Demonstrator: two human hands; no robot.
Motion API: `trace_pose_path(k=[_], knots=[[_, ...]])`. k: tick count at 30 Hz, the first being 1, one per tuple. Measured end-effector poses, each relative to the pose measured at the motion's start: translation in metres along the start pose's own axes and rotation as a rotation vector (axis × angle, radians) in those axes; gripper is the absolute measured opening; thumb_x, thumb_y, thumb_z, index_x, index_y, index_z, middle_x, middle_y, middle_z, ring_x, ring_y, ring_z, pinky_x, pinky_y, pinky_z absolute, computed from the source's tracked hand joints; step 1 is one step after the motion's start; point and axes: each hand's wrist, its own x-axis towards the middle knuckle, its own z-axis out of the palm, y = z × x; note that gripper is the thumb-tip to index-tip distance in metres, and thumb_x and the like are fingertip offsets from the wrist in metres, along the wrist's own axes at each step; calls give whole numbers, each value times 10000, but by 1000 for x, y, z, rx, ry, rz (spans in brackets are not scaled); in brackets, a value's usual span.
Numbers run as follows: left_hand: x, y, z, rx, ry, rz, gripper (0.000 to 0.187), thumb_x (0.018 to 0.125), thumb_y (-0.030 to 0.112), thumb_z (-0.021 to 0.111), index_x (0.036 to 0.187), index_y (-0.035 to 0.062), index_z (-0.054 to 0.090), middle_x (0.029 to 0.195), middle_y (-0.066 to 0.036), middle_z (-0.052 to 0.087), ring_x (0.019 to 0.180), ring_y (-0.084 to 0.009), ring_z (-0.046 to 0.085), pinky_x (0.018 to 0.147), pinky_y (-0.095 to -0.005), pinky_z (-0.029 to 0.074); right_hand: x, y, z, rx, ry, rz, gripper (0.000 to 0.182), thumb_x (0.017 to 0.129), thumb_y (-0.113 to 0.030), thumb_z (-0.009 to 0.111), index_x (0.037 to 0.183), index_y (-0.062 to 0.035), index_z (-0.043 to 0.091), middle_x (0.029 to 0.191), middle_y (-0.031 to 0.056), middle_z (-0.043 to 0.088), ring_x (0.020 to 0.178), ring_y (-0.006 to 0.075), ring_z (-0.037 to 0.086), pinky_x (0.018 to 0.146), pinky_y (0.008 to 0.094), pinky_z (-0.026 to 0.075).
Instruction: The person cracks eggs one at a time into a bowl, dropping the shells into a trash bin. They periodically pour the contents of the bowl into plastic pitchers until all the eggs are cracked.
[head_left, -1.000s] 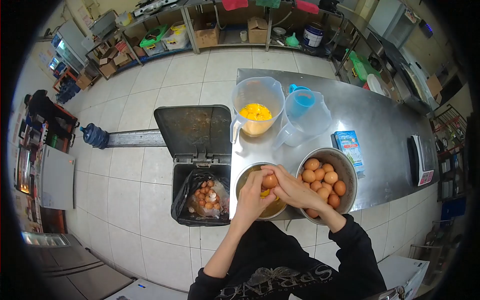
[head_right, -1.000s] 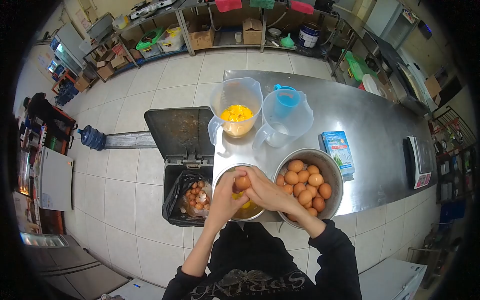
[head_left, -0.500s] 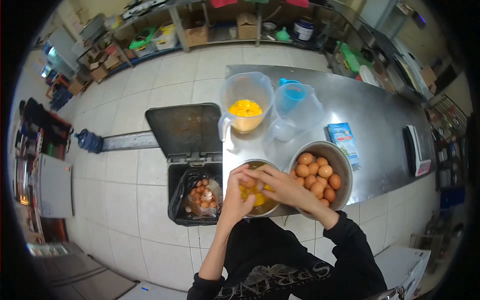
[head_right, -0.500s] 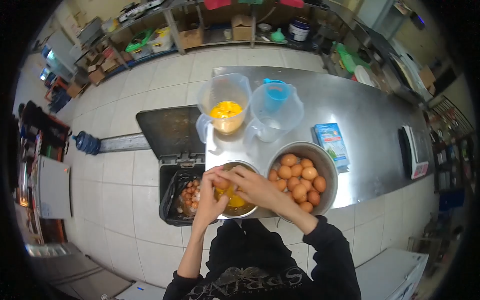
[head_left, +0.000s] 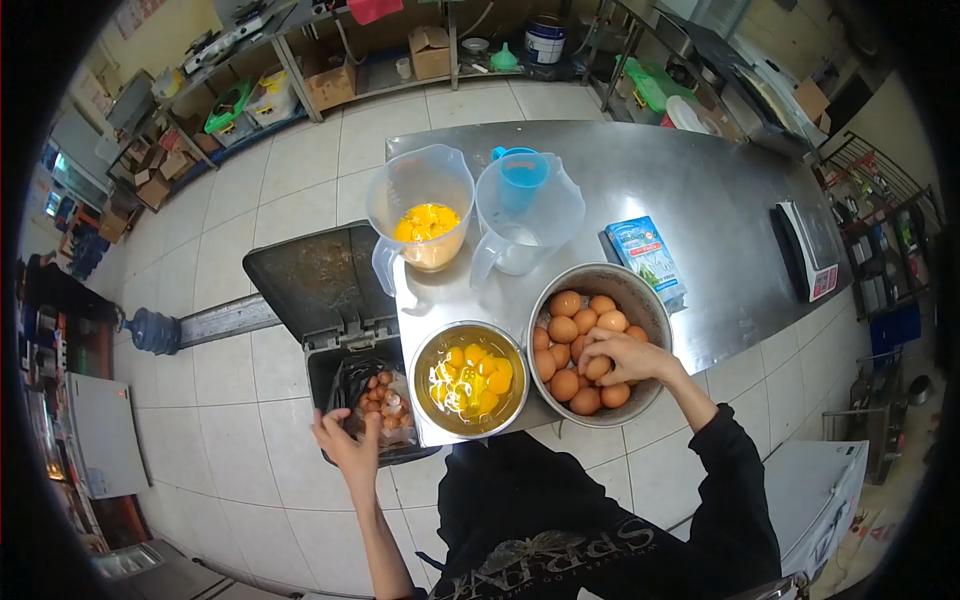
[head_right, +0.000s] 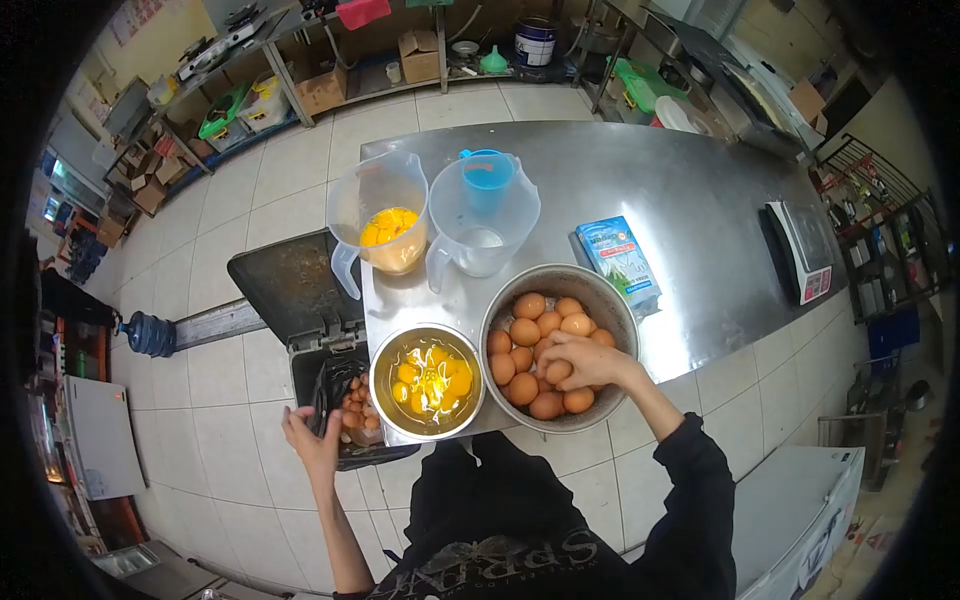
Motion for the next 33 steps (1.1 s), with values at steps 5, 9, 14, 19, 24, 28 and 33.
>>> trace_pose_path(k=[5,9,14,19,24,28,33], knots=[[13,30,-15,-73,161,-16,385,829,185,721,1132,71,513,1437,-257,292,1377,-397,226,1094,-502,221,32,1,9,1351,9,78,308,885,-237,600,1158,-95,580,987,73,579,776,182,522,663,282,420],[15,47,-12,-139,161,-2,376,833,151,696,1155,86,514,1435,-242,298,1357,-398,250,1095,-494,223,61,-57,21,1917,307,-2,371,971,-326,464,1259,-95,503,1023,92,579,750,157,527,624,221,400],[12,55,-1,-201,136,30,369,826,123,682,1153,81,517,1393,-242,355,1312,-381,313,1076,-482,239,77,-105,13,145,875,-243,396,855,-49,643,1226,-69,508,1216,152,510,1088,288,540,922,394,441],[12,95,17,-481,31,130,295,819,48,645,1107,61,579,1242,-170,527,1187,-314,478,1005,-398,363,91,-88,21,-137,640,-150,371,859,-60,640,1213,-57,525,1185,172,498,1109,340,523,933,386,435],[10,171,16,-660,-332,350,402,821,-7,687,1212,26,603,1124,-80,592,925,-132,623,818,-258,516,84,-135,-2,628,408,71,335,918,-130,623,1230,-55,528,1172,119,539,1021,195,576,862,316,477],[13,183,14,-749,-464,314,418,787,-6,729,1192,20,627,1098,-85,608,863,-128,658,741,-239,559,86,-126,-7,980,104,115,354,967,-192,571,1282,-50,493,1131,76,556,1005,104,556,839,255,479],[15,160,18,-688,-514,312,424,768,13,753,1174,38,632,1039,-101,645,829,-156,685,740,-279,587,86,-122,0,338,235,-285,438,930,-189,565,1326,-50,441,1181,157,546,1037,263,591,888,349,478]])
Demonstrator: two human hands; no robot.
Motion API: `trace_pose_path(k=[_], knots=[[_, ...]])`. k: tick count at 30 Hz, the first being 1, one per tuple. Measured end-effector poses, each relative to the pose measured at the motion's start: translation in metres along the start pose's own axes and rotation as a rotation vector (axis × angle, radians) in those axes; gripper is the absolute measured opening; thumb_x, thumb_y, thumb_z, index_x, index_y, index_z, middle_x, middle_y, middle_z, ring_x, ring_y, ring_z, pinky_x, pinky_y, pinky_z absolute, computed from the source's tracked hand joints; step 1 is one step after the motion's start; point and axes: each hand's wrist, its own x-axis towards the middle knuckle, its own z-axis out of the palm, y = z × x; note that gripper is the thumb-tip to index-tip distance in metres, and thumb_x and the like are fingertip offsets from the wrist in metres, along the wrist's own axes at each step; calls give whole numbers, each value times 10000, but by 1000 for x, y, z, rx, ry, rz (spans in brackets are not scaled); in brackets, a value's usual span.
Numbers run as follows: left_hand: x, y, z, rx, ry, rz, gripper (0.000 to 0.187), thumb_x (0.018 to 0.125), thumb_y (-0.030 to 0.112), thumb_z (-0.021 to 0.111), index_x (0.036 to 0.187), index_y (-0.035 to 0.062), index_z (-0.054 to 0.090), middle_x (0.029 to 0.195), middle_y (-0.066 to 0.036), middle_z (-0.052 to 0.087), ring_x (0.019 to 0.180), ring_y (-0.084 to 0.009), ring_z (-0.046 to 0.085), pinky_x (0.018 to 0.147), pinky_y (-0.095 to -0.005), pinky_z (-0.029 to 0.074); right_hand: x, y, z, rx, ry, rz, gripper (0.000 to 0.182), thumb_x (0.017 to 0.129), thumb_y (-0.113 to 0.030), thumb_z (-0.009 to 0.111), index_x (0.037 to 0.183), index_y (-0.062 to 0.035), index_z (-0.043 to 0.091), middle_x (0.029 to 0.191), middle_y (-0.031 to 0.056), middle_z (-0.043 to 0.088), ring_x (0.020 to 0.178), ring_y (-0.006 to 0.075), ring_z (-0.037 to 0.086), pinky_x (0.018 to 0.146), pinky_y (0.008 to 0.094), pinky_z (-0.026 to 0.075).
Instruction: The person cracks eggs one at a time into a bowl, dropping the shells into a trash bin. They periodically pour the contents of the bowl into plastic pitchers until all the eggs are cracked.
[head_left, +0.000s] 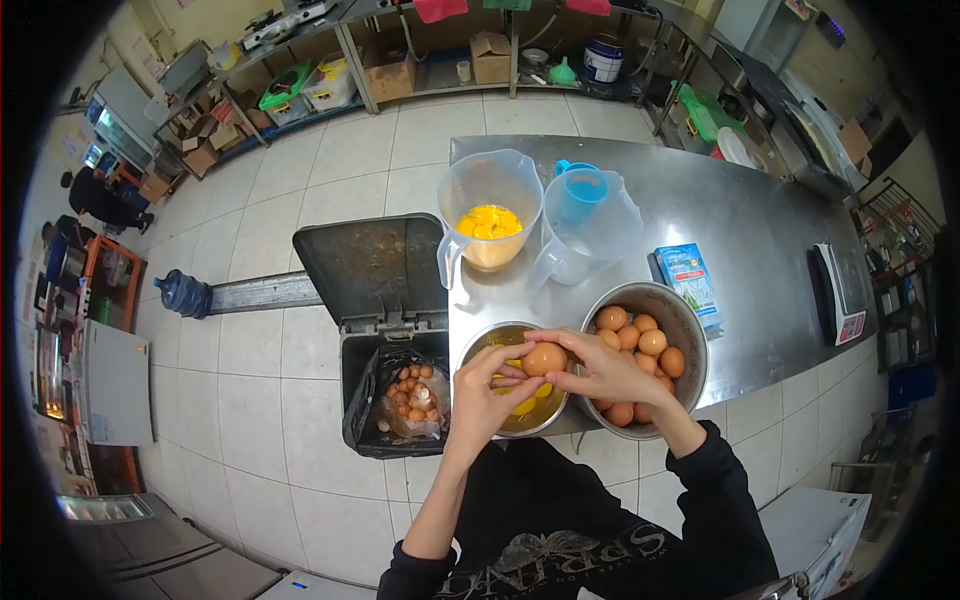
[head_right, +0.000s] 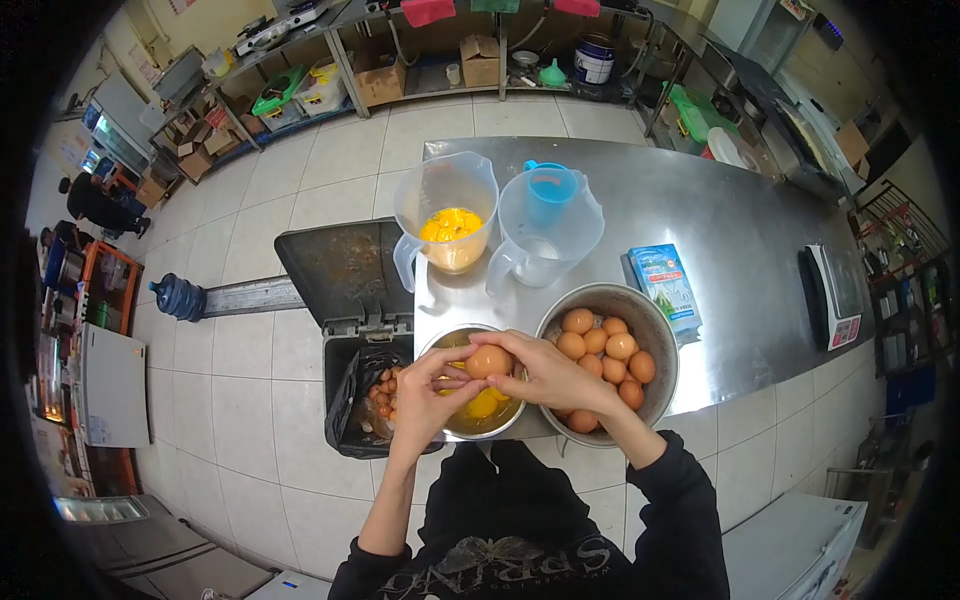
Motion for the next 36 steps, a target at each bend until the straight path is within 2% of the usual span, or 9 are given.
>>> trace_pose_path(k=[4,7,10,18,22,26,28,32,36], knots=[[-1,-7,1,109,19,-13,402,755,7,754,1134,1,620,987,-123,655,810,-173,688,730,-287,584,8,-1,8,-153,-142,115,527,864,-119,558,1355,-41,383,1234,231,492,1070,408,559,933,425,451],[-3,-24,10,195,73,8,396,751,-3,735,1122,-17,597,957,-133,666,788,-179,688,708,-286,579,14,28,34,-257,-50,49,555,848,-87,540,1368,-44,350,1224,240,478,1066,413,552,919,434,451],[-6,-38,11,244,126,50,395,761,-10,709,1131,-17,570,950,-139,670,768,-195,683,698,-291,568,18,27,44,-244,-47,180,511,837,-60,482,1341,-46,401,1247,217,461,1131,390,518,978,423,417],[-10,-48,-7,202,69,182,425,753,-30,691,1157,3,563,1055,-152,636,831,-230,673,754,-320,551,14,22,31,-458,45,-113,597,732,-9,646,1301,-110,495,1156,145,517,1052,336,571,892,387,478],[-7,-48,-1,53,24,194,490,745,-7,669,1197,20,484,1291,-194,540,1096,-273,590,885,-345,491,4,6,36,-471,209,-67,620,695,-83,736,1278,-176,546,1109,109,538,971,287,603,806,358,511],[-29,-9,18,206,114,-30,530,709,104,735,1137,39,430,1083,-180,523,1078,-315,533,926,-383,436,-11,-22,34,-510,346,-35,590,628,-227,801,1184,-185,611,1090,87,544,1054,290,523,926,398,415],[-56,-10,-16,126,87,-272,517,696,120,749,1109,57,447,1130,-194,509,1074,-333,529,905,-365,441,-38,-14,-12,-658,471,21,522,594,-214,809,1093,-177,656,1157,82,541,1102,297,487,959,418,384],[-95,-68,-65,889,261,-262,623,649,137,808,1167,47,475,1278,-183,471,1203,-342,447,993,-438,371,-104,89,-84,-865,38,356,530,626,-70,766,1128,-140,612,1136,108,532,1022,324,538,882,405,468],[-90,-68,-81,696,513,-244,606,726,164,770,1247,61,479,1352,-209,413,1293,-379,328,1066,-482,265,-100,113,-91,-539,39,264,478,680,-67,706,1141,-112,590,1060,124,556,949,325,558,859,401,474]])
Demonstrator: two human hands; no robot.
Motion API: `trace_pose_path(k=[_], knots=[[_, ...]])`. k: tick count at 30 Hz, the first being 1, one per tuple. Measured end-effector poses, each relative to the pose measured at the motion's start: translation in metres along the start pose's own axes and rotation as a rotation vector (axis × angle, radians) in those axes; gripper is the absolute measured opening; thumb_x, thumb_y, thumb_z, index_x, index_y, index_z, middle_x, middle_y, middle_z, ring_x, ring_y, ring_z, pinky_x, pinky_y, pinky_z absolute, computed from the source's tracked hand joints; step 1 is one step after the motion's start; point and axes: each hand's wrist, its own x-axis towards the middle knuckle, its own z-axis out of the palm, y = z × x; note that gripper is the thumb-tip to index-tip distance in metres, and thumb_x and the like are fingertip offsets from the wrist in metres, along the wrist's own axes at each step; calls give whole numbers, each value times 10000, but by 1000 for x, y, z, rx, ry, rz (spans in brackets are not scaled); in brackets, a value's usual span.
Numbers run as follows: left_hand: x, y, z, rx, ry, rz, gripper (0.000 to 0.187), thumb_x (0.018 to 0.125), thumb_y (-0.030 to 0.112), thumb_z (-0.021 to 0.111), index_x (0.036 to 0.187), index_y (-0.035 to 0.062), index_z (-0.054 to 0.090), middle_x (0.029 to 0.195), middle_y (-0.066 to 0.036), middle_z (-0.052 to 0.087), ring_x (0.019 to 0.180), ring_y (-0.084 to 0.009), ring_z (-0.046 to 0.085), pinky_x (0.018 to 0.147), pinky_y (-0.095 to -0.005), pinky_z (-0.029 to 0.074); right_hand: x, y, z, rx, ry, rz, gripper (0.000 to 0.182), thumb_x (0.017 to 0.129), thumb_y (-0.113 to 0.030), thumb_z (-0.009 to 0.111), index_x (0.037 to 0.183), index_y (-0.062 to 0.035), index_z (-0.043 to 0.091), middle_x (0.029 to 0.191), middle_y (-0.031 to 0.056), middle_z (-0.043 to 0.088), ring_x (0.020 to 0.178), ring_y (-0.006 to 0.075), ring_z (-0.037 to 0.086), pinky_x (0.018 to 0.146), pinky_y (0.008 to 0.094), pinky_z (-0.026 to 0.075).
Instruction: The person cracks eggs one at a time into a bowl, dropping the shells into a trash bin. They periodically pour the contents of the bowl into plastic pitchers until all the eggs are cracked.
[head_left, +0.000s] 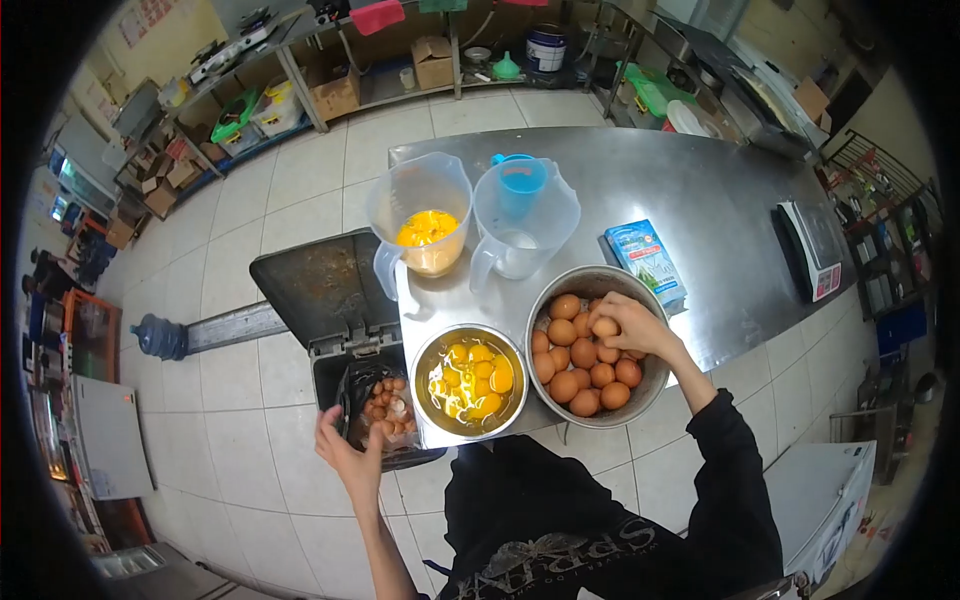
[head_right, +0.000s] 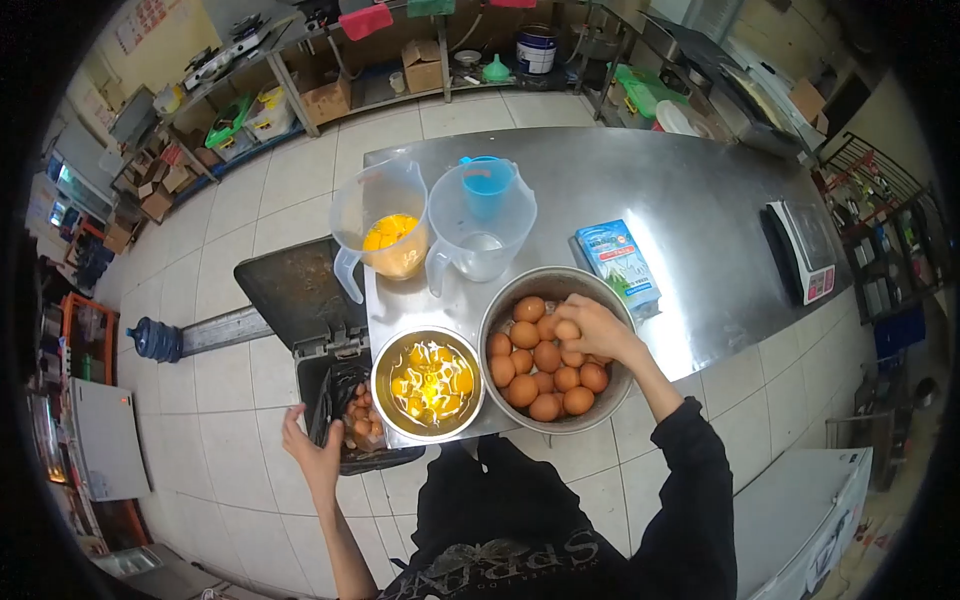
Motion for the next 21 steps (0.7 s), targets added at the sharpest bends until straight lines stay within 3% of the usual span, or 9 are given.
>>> trace_pose_path(k=[1,4,5,8,9,12,16,18,21], knots=[[3,5,-4,-4,58,22,545,775,129,728,1253,53,477,1350,-207,414,1296,-375,325,1079,-473,247,3,-9,1,99,112,-76,388,791,-91,621,1175,-97,564,1034,131,580,907,292,589,777,384,491],[12,13,-6,-92,143,-52,512,804,100,695,1263,50,474,1336,-198,428,1297,-364,328,1078,-458,256,15,-35,24,1650,88,396,337,901,-157,541,1229,-84,522,1013,127,596,844,219,598,694,329,493],[15,19,-5,-146,143,-94,494,813,86,683,1264,54,482,1322,-184,445,1283,-348,350,1074,-447,268,21,-49,30,1814,47,390,343,971,-227,477,1277,-70,475,974,113,596,793,160,578,644,276,481],[18,20,4,-129,125,-54,502,835,113,671,1295,70,476,1333,-110,457,1276,-287,367,1027,-428,332,37,-113,24,1669,209,263,350,987,-232,488,1295,-70,460,977,113,597,781,159,571,665,266,482],[19,22,8,-172,146,12,484,839,113,660,1289,88,485,1317,-97,461,1265,-266,384,1000,-418,366,39,-120,29,1441,287,140,326,958,-165,542,1258,-54,481,1078,145,565,916,238,596,762,327,495],[23,32,19,-240,57,-22,474,842,107,658,1283,91,488,1295,-96,470,1245,-244,409,986,-401,375,54,-140,34,106,628,-234,346,886,-74,608,1215,-49,505,1177,176,504,1062,323,555,880,395,469],[25,65,45,-523,-62,49,382,827,34,657,1194,46,552,1184,-100,538,1038,-202,529,865,-306,437,58,-134,44,-28,384,-181,387,827,-38,643,1193,-55,519,1212,191,466,1097,384,509,930,427,442],[30,84,56,-548,-142,274,433,835,7,654,1250,52,541,1157,-74,559,964,-158,601,779,-262,487,56,-151,32,245,331,-107,370,875,-86,629,1218,-39,500,1219,181,498,1128,342,531,943,390,441],[32,129,50,-643,-378,362,544,784,20,727,1293,71,542,1163,-80,555,948,-143,610,767,-256,500,56,-180,18,770,167,68,360,934,-157,601,1237,-10,472,1211,164,532,1144,272,545,949,355,435]])
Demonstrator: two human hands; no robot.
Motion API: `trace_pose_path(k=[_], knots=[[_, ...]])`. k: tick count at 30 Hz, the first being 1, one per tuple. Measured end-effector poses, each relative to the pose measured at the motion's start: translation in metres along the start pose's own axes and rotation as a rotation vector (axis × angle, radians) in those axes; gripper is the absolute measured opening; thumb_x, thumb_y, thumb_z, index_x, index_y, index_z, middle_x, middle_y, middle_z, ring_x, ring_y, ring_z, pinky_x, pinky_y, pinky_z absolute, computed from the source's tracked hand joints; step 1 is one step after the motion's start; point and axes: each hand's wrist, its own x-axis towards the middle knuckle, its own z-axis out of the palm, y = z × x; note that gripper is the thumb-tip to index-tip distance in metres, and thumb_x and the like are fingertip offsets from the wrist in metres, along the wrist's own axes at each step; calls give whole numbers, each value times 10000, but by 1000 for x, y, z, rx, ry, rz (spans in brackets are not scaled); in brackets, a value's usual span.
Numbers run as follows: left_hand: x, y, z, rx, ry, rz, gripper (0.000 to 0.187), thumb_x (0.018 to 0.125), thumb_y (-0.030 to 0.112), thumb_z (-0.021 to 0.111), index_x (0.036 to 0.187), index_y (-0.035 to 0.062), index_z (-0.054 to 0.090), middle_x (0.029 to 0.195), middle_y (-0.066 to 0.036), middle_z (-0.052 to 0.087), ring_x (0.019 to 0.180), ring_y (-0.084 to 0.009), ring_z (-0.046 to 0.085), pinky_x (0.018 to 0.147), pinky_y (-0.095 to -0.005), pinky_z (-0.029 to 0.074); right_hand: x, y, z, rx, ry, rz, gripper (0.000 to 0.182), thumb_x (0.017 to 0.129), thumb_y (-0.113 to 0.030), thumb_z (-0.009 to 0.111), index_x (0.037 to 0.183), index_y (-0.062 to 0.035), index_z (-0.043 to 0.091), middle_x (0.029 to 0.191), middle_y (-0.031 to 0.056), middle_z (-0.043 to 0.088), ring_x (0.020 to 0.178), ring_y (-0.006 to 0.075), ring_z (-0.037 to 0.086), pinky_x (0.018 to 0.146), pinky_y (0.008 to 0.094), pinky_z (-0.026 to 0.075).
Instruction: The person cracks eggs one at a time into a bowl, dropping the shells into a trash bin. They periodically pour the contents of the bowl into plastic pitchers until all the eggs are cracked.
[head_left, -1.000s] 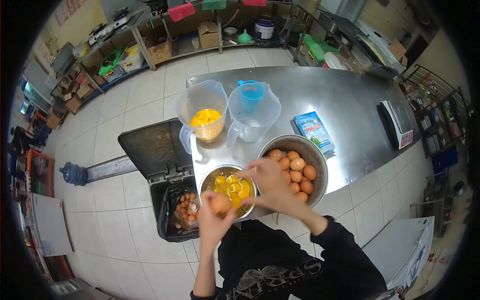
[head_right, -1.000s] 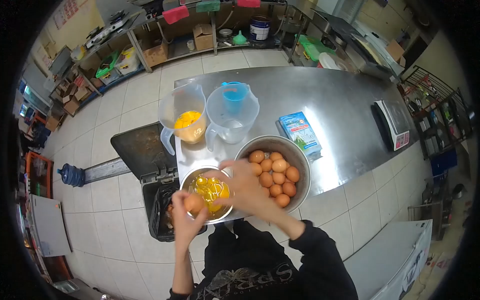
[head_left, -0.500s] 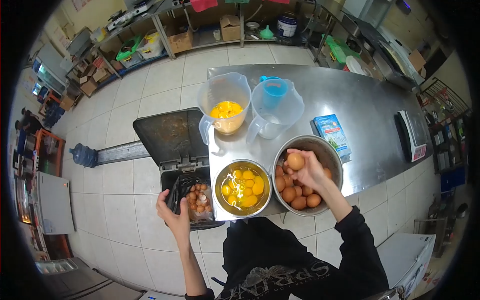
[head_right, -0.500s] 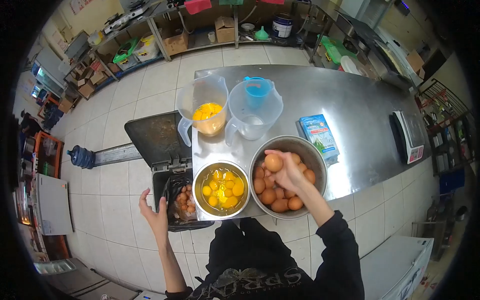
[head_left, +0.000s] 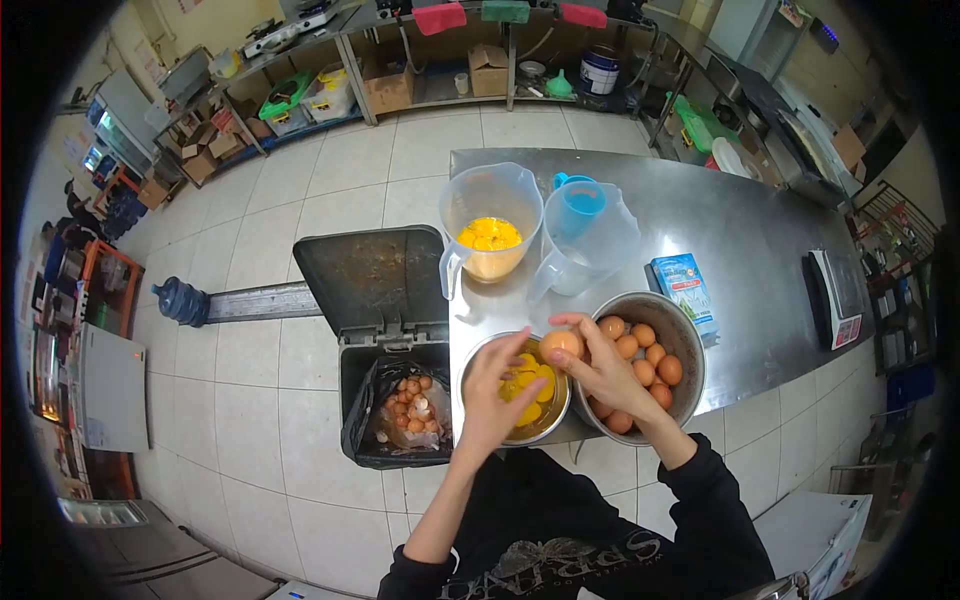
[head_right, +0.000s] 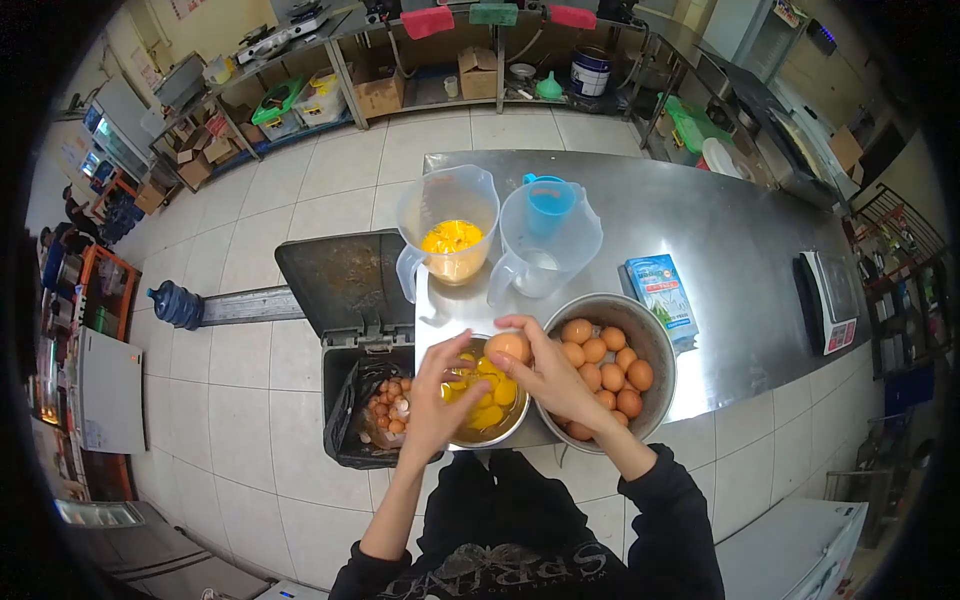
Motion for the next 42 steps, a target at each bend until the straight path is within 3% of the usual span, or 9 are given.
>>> trace_pose_path(k=[3,6,10,13,16,19,26,32,42], knots=[[6,16,-1,-72,-68,-53,597,762,14,747,1316,88,537,1164,-81,553,938,-137,614,760,-250,503,-1,-2,7,116,6,-27,362,904,-111,619,1223,-16,477,1215,177,513,1133,306,534,959,369,428],[2,12,-15,-63,-14,-78,560,774,2,731,1299,90,559,1159,-75,554,918,-126,618,753,-243,504,2,9,-5,-533,273,-420,381,866,-62,637,1213,-27,485,1214,191,494,1130,346,516,968,382,416],[-4,-11,-23,-65,2,-91,507,811,24,702,1295,99,572,1145,-82,563,871,-144,627,741,-258,520,8,49,-19,-803,196,-378,388,845,-36,637,1207,-40,497,1214,202,470,1137,362,490,963,414,404],[1,-10,-17,-122,-55,-101,469,830,61,698,1284,105,587,1129,-92,572,878,-151,633,746,-267,525,2,19,-1,-626,258,-313,325,921,-101,594,1227,-43,501,1119,157,539,1033,268,573,862,360,470],[7,14,-10,-170,-90,-53,462,808,75,730,1254,99,612,1083,-96,591,857,-149,648,728,-259,540,-2,-3,17,221,41,130,313,988,-225,538,1240,-42,511,1001,80,582,882,165,610,730,262,517],[8,12,-16,-185,-197,-72,482,788,82,754,1250,101,617,1038,-92,612,793,-148,652,724,-254,550,-9,-5,24,440,-18,275,354,1017,-255,485,1293,-34,485,967,39,597,792,75,594,651,179,503],[-9,-14,-29,-187,-255,-142,404,768,88,777,1149,20,662,960,-126,666,803,-183,707,666,-278,569,-24,30,37,6,-165,-17,434,976,-227,522,1343,-20,421,1236,141,539,1141,237,559,955,319,452],[-12,-37,-32,22,-239,-132,389,770,26,746,1143,-26,650,1011,-174,685,795,-205,713,697,-278,576,-13,42,60,-411,-124,-190,494,893,-168,490,1346,-12,369,1244,265,486,1178,418,492,1022,441,378],[-15,-70,-25,45,-115,1,406,770,-25,676,1172,25,653,975,-170,677,799,-226,702,723,-294,588,4,59,75,-530,-131,-82,526,859,-74,469,1363,-15,331,1214,252,440,1142,417,486,1013,424,377]])
